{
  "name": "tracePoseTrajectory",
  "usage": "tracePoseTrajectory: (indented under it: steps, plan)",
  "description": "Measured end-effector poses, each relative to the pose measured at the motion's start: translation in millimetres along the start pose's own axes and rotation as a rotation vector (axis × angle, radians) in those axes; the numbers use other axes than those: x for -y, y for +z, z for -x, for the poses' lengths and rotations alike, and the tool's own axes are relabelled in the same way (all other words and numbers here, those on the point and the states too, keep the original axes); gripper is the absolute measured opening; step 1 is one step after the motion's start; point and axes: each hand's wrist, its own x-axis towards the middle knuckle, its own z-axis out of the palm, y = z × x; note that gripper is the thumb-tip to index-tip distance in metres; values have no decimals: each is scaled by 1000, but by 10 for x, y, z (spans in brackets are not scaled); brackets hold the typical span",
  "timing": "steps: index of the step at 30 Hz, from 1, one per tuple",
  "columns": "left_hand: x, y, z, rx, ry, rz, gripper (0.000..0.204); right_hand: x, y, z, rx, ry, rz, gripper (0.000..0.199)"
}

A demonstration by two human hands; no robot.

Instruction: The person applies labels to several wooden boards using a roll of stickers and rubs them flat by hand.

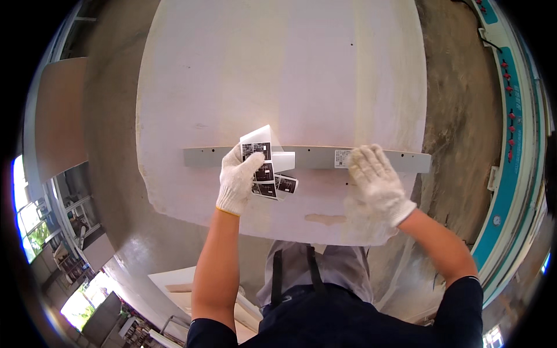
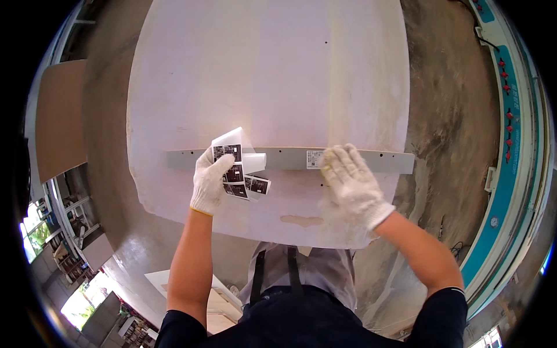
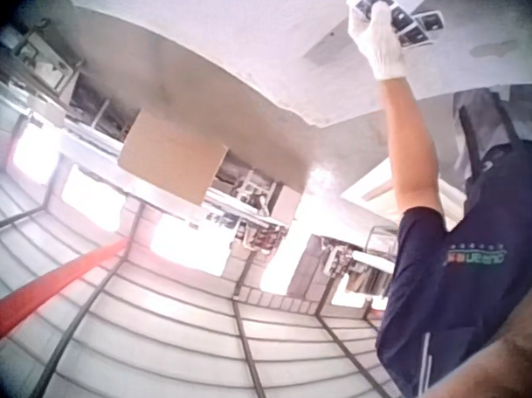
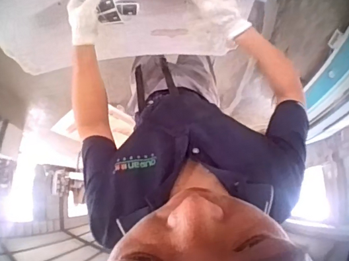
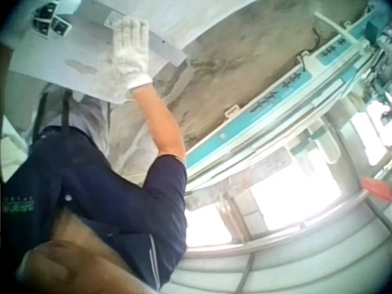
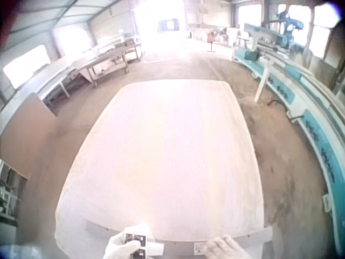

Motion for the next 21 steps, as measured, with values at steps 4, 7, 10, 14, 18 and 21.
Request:
tracePoseTrajectory:
  steps: [4,7,10,14,18,21]
  plan:
    - [-86,43,-15,19,-20,-51,34,183,-130,-293,-16,27,-126,66]
    - [-146,-12,57,19,-18,-7,33,21,-333,-112,46,75,-76,69]
    - [-100,-72,84,16,-9,6,34,-354,-585,231,55,161,-88,69]
    - [-116,-137,507,31,-46,23,36,-748,-594,646,8,483,11,62]
    - [34,-463,1167,36,-78,11,32,-738,-649,748,133,473,26,59]
    - [293,-611,1534,106,-92,-15,29,-512,-576,774,66,362,4,59]
